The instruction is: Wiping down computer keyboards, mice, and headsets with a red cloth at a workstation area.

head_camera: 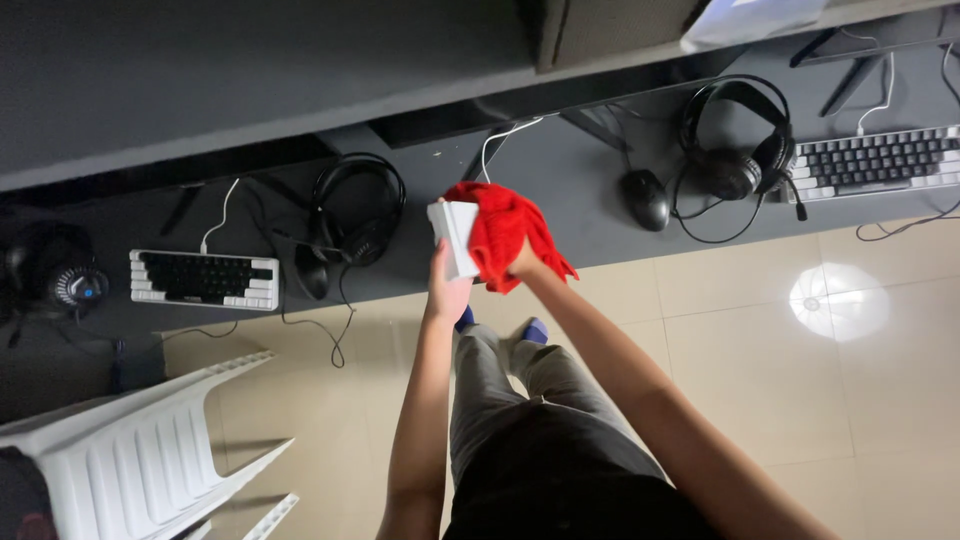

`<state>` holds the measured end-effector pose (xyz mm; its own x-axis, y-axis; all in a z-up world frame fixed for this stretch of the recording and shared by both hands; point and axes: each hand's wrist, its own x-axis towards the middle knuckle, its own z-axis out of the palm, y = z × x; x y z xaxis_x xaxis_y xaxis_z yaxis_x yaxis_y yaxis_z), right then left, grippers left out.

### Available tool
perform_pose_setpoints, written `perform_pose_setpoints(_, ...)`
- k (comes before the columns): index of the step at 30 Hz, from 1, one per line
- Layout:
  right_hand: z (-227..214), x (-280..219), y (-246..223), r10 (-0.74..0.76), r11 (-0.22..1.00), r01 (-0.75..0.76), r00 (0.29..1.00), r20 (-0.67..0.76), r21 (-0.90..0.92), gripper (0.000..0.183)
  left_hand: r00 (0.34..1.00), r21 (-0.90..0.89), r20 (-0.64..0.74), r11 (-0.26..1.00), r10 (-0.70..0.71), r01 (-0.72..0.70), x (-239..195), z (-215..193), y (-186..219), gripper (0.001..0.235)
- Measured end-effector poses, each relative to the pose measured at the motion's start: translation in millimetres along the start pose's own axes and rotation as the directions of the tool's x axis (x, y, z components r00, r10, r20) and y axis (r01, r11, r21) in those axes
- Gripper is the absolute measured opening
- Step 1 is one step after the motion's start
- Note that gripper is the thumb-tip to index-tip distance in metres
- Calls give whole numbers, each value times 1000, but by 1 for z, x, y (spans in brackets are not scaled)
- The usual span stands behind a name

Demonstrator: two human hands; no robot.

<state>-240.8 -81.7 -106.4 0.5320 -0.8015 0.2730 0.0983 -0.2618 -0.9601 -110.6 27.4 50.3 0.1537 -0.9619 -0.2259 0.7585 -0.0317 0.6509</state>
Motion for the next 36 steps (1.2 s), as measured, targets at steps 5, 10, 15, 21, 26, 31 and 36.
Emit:
perform_pose_setpoints(5,-14,6,-76,30,995,-33,999,-31,-95,79,999,6,42,1000,19,-20,5,1,-10,78)
perform_pose_setpoints(10,-15,2,-79,227,963,-248,957,-179,-104,63,997,-28,60,998,55,-54,7,-18,-19,82)
perform_pose_setpoints(15,-40,-4,26,348,932,-321,922,-171,169,52,985,104,171,994,-5,-12,13,-31,-29,96)
perform_pose_setpoints(21,-41,-8,71,428,902,-404,886,-181,155,52,958,593,287,787,-10,-170,29,-90,-54,95)
perform_pose_setpoints(26,-25,-37,71,495,838,-386,835,-239,387,54,969,499,-173,863,179,-71,58,-137,-125,71)
perform_pose_setpoints(31,-15,-96,32,398,909,-336,875,-276,246,61,964,-54,-231,988,129,-145,74,-127,-121,62)
perform_pose_setpoints(36,-5,-100,-12,227,973,-233,949,-220,-2,66,950,-5,-51,951,309,-310,50,-55,-87,89)
